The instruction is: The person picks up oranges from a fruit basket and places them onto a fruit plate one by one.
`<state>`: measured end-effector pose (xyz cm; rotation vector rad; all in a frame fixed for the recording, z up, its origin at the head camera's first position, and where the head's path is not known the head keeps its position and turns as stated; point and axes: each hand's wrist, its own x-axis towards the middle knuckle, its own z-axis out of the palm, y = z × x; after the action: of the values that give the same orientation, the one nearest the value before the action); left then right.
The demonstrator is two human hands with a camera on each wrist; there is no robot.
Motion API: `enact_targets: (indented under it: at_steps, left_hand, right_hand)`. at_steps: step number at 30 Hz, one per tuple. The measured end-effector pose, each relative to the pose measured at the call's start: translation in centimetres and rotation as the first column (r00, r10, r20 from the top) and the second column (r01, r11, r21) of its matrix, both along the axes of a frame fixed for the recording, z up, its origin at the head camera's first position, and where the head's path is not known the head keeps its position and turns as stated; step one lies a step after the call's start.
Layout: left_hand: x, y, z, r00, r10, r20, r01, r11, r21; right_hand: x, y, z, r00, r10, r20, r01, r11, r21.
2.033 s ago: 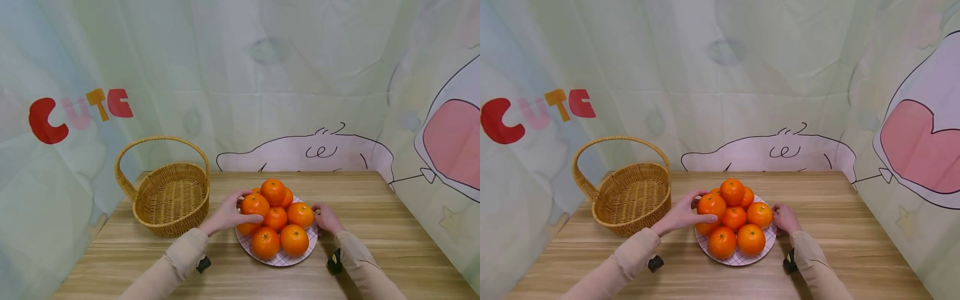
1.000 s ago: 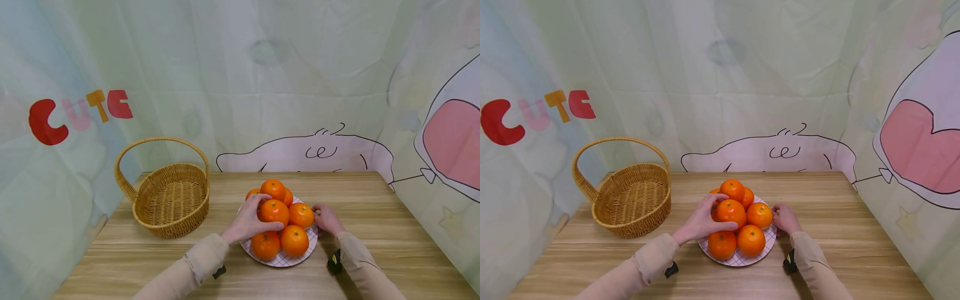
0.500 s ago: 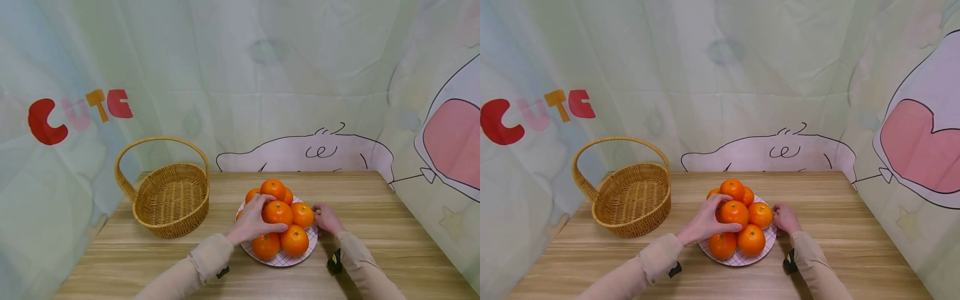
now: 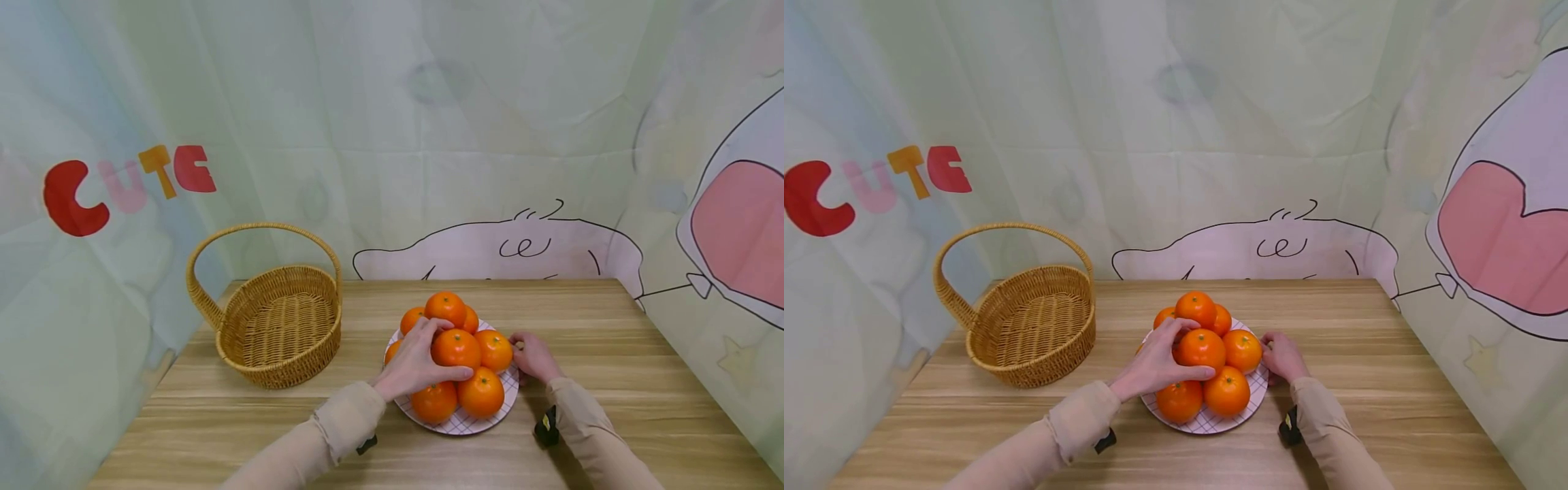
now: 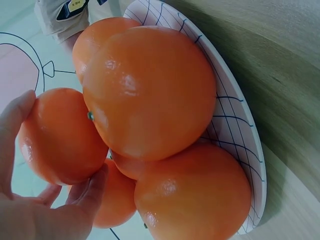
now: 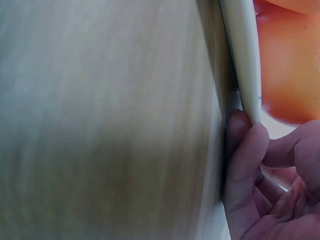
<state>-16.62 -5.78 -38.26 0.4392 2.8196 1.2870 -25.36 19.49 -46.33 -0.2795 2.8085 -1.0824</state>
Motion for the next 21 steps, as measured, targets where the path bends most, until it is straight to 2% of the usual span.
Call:
enact_targets:
  at_steps: [6,14,21]
  left_hand:
    - [-0.04,0.12,-0.02,1.0,-0.001,-0.002,0.001,1.0,-0.004]
    - [-0.08,0.18,-0.09,1.0,-0.014,0.014,0.014,1.0,-0.02]
    - [-0.06,0.22,-0.18,1.0,-0.015,0.015,0.015,1.0,-0.027]
  right_hand:
    - [-0.1,0.03,-0.13,1.0,-0.004,0.028,0.005,1.0,-0.02]
    - [-0.13,0.06,-0.07,1.0,0.0,0.009,0.0,1.0,-0.003]
    - [-0.02,0.06,-0.02,0.999,-0.004,0.034,0.006,0.999,-0.038]
